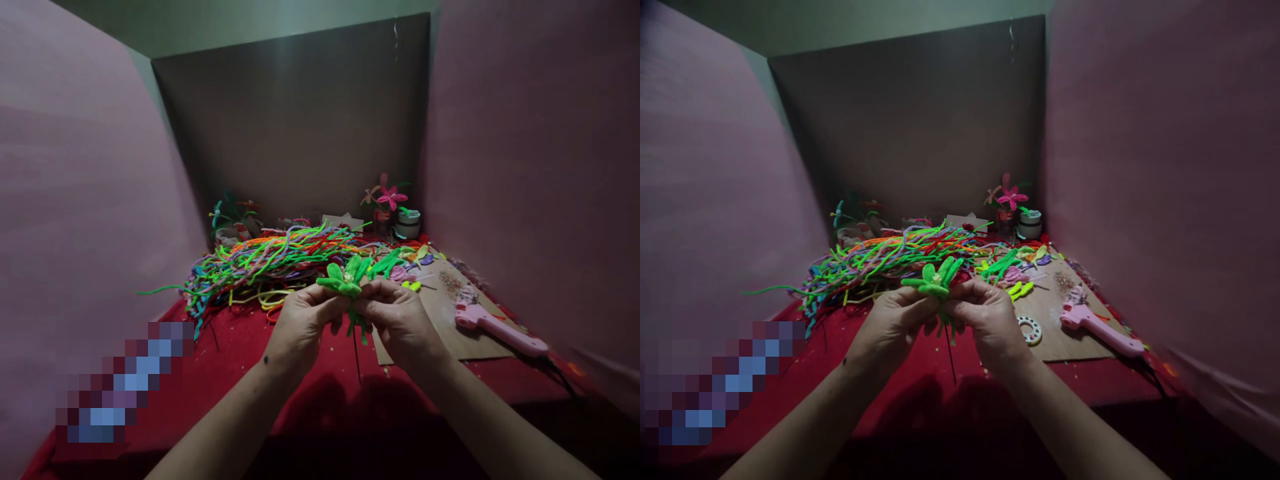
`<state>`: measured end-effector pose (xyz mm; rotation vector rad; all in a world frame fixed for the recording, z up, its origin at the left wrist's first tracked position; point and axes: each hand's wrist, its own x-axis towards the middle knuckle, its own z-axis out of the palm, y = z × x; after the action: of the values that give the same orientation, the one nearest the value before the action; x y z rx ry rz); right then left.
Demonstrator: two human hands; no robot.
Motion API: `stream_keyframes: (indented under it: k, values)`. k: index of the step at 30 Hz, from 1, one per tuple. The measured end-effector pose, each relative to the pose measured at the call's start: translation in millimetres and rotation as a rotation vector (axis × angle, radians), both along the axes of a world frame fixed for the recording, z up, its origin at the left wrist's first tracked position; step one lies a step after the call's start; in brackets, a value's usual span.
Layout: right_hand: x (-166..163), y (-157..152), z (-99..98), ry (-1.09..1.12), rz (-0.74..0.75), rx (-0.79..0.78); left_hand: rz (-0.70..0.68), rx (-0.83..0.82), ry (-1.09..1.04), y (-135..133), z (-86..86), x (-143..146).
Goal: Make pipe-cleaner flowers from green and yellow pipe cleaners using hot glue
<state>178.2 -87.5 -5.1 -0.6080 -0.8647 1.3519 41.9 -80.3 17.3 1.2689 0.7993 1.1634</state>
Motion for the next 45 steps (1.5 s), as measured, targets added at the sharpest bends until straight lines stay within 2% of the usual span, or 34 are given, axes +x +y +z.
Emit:
stream_keyframes:
  k: [8,11,19,25,30,36,41,45]
  values:
    - [-3.9,-4.8,-6.8,-0.124,-0.099,0.074,0.089,0.009,-0.101,-1.7,-6.5,5.0]
    - [-7.3,-5.5,-8.2,-0.113,-0.130,0.072,0.081,0.038,-0.118,-1.0,-10.1,4.8]
    - [-5.5,2.3,-14.8,-0.084,-0.079,0.074,-0.007,0.031,-0.139,-2.9,-7.8,5.2]
    - [-6.9,2.0,-6.1,-0.001,0.008,0.052,0.001,-0.029,-0.192,-4.0,-4.2,5.5]
    - [-8.6,1.6,-0.6,0.038,0.039,0.058,-0.036,-0.016,-0.140,-5.1,-5.2,4.6]
    - [-11.5,0.0,-0.6,0.005,0.081,0.140,0.029,-0.005,-0.221,-9.3,-4.7,7.8]
    - [-13.1,-2.0,4.5,-0.108,0.066,0.138,0.016,0.025,-0.196,-10.7,-8.8,4.7]
    - [-13.1,-1.1,8.8,-0.143,-0.012,0.188,0.038,0.038,-0.169,-10.4,-11.6,2.5]
